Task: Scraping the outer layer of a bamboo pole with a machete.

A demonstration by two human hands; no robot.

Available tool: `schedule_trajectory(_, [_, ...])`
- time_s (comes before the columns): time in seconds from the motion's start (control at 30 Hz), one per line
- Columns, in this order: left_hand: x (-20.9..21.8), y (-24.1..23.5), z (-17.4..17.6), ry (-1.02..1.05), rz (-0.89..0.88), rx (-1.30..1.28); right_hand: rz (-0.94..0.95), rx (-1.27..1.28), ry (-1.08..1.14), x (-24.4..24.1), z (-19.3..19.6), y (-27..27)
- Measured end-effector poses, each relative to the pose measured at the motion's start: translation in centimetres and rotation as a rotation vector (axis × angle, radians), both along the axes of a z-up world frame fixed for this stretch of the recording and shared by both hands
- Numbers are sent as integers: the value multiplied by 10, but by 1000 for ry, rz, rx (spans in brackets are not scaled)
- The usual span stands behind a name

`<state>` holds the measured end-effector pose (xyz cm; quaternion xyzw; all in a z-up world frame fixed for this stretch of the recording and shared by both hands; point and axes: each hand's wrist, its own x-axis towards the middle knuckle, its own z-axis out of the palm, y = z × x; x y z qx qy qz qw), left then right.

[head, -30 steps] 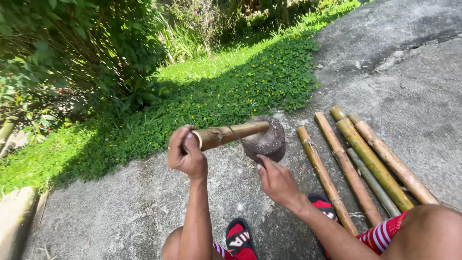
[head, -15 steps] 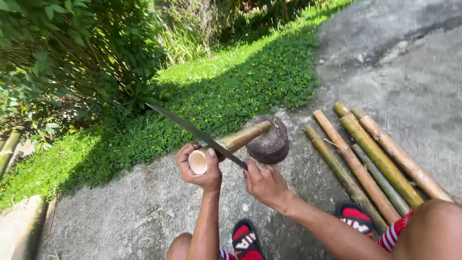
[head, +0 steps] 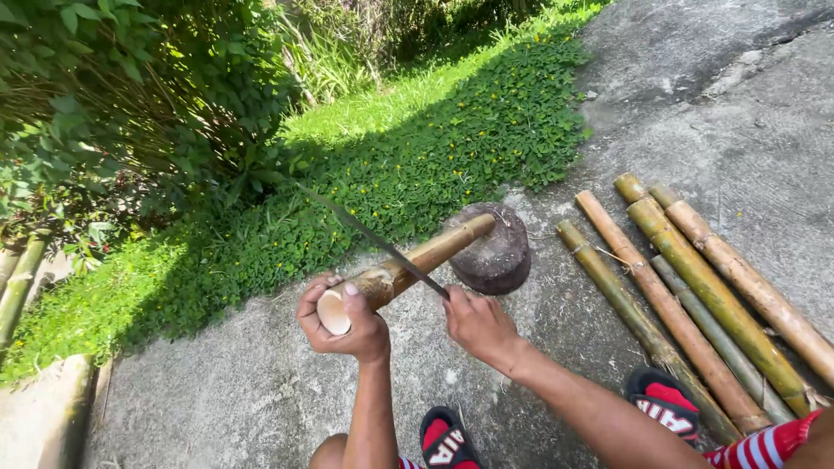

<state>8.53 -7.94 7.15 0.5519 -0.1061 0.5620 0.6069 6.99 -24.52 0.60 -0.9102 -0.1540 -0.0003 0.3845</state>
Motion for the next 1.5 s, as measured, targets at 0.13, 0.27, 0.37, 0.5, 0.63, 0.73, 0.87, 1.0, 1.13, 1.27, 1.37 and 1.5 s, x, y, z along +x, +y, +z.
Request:
schedule_trajectory(0.13, [6,1,3,-8,-34,-53,-14,14,-74,-12,26,4])
schedule_trajectory(0.27, [2,1,4,8,-13,-9,-27,88,-384,-11,4,7])
schedule_trajectory(0.37, [2,7,-1,8,11,-20,-66,-12,-230,2,-11,3])
schedule_trajectory(0.5, [3,2,2,4,20,-18,0,-4,-115,-15,26,5])
schedule_trajectory(0.63, [1,-6,3,9,35,13,11,123,-516,-19,26,8])
schedule_trajectory(0.73, [-1,-5,-3,-73,-22,-67,-16,10,-58,-5,10,-1])
schedule_trajectory(0.87, [-8,-9,-7,15,-133,-198,-106,-13,-109,-18,23,-10])
schedule_trajectory(1.0, [-19,-21,-11,47,-55,-60,-20,115,-90,-56,62,-1])
schedule_trajectory(1.13, [-32,-16,-36,135,103,105,-10,184,-398,-90,80,3])
schedule_trajectory(1.27, [-40,-19,-31,132,132,127,-20,134,-321,-96,70,2])
schedule_trajectory(1.37, [-49,-17,-36,153,120,113,8,179,-387,-101,55,3])
schedule_trajectory(1.5, [-44,-14,-34,180,224,140,13,101,-321,-101,80,2])
